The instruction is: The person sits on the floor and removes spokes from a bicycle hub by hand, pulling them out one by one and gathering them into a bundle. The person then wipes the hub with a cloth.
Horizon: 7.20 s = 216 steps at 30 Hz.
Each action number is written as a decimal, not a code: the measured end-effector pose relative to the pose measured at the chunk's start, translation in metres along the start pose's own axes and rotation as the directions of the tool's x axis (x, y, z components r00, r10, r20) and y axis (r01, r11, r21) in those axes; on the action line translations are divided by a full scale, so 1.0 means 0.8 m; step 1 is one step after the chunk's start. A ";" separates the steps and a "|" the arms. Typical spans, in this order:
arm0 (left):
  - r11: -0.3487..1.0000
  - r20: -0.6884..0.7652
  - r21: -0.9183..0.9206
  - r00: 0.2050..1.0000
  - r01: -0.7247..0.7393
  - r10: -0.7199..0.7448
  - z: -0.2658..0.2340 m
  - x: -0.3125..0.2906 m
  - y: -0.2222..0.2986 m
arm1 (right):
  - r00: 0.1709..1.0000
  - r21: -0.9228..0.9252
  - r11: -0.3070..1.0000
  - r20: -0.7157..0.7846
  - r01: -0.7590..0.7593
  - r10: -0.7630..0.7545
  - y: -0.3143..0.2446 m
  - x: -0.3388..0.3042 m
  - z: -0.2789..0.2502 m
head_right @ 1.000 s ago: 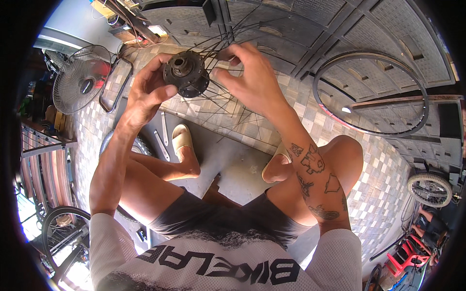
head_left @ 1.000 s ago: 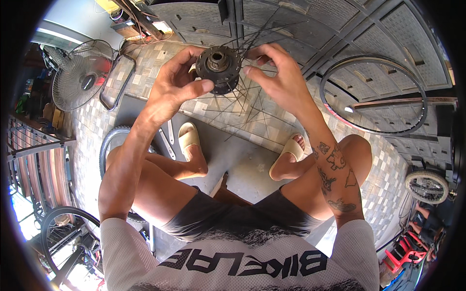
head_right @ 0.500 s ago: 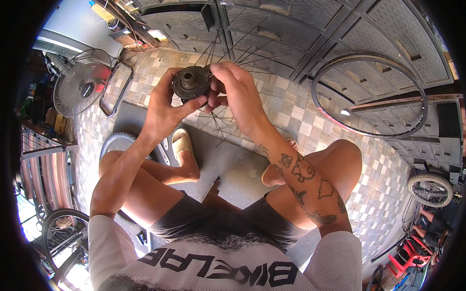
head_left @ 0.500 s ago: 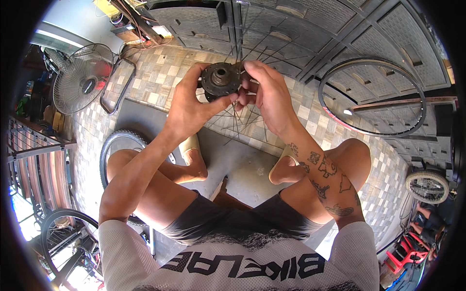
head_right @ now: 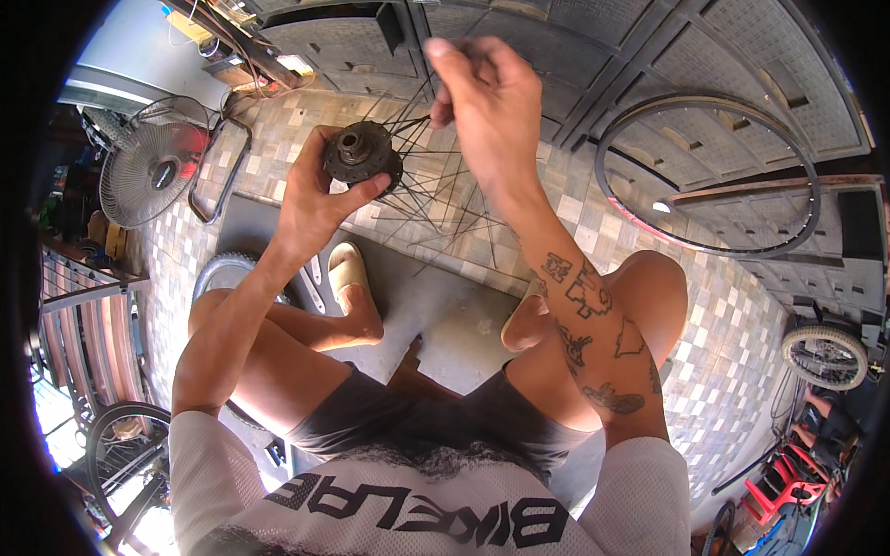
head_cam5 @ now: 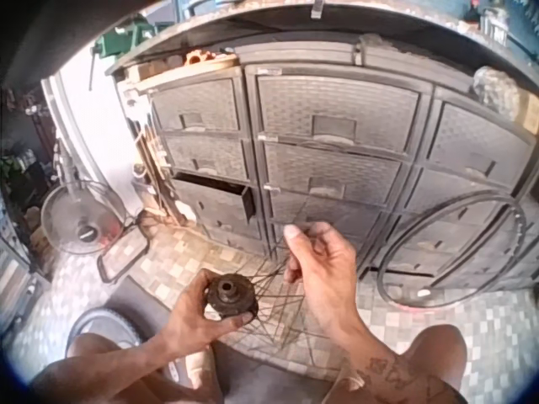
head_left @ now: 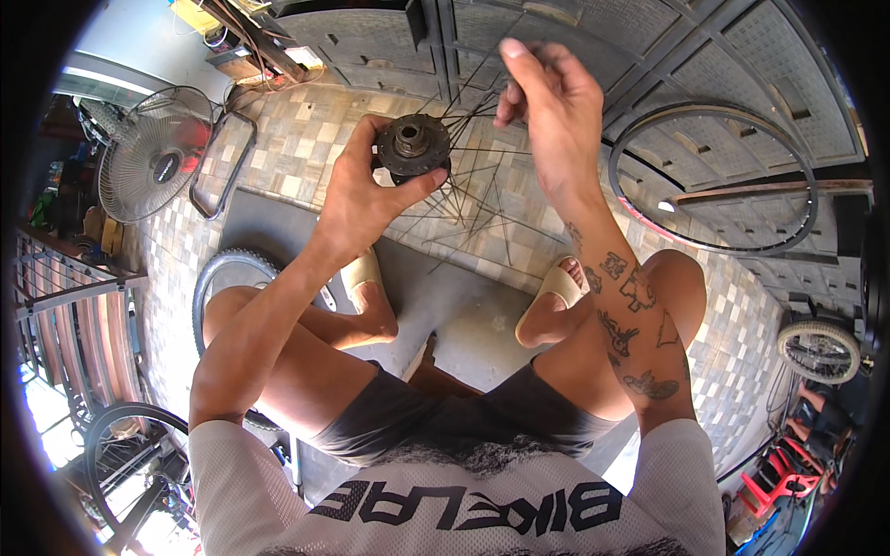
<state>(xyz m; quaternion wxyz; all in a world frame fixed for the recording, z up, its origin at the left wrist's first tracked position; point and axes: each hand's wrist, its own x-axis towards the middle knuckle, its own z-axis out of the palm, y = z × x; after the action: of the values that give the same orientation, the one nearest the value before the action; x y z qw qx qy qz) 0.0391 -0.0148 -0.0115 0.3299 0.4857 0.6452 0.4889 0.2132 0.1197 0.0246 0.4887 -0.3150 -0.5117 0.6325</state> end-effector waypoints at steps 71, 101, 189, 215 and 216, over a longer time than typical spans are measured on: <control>0.948 0.229 -0.306 0.973 0.093 -0.021 -0.004 0.004 -0.017 | 0.679 -0.428 0.553 0.615 0.714 -0.401 -0.026 -0.003 0.002; 0.974 0.289 -0.206 0.957 0.092 -0.029 -0.006 -0.001 -0.008 | 0.756 -0.323 0.758 0.570 0.566 -0.322 -0.035 0.002 -0.011; 0.957 0.063 0.227 0.984 -0.178 0.168 -0.025 0.028 -0.014 | 0.883 -0.609 0.733 0.469 0.303 0.025 0.058 -0.062 -0.019; 0.958 -0.201 0.180 0.945 -0.224 0.259 -0.066 0.062 -0.033 | 0.785 -0.721 0.465 0.613 0.513 0.085 0.026 -0.138 0.004; 0.960 -0.208 0.169 0.944 -0.224 0.257 -0.071 0.065 -0.034 | 0.736 -0.649 0.526 0.674 0.550 0.061 0.021 -0.148 0.009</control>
<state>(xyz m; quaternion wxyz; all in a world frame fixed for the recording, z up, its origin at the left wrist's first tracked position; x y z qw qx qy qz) -0.0362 0.0154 -0.0174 0.1554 0.5242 0.6478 0.5305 0.2401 0.0063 -0.0018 0.1762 -0.1946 -0.9156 0.3047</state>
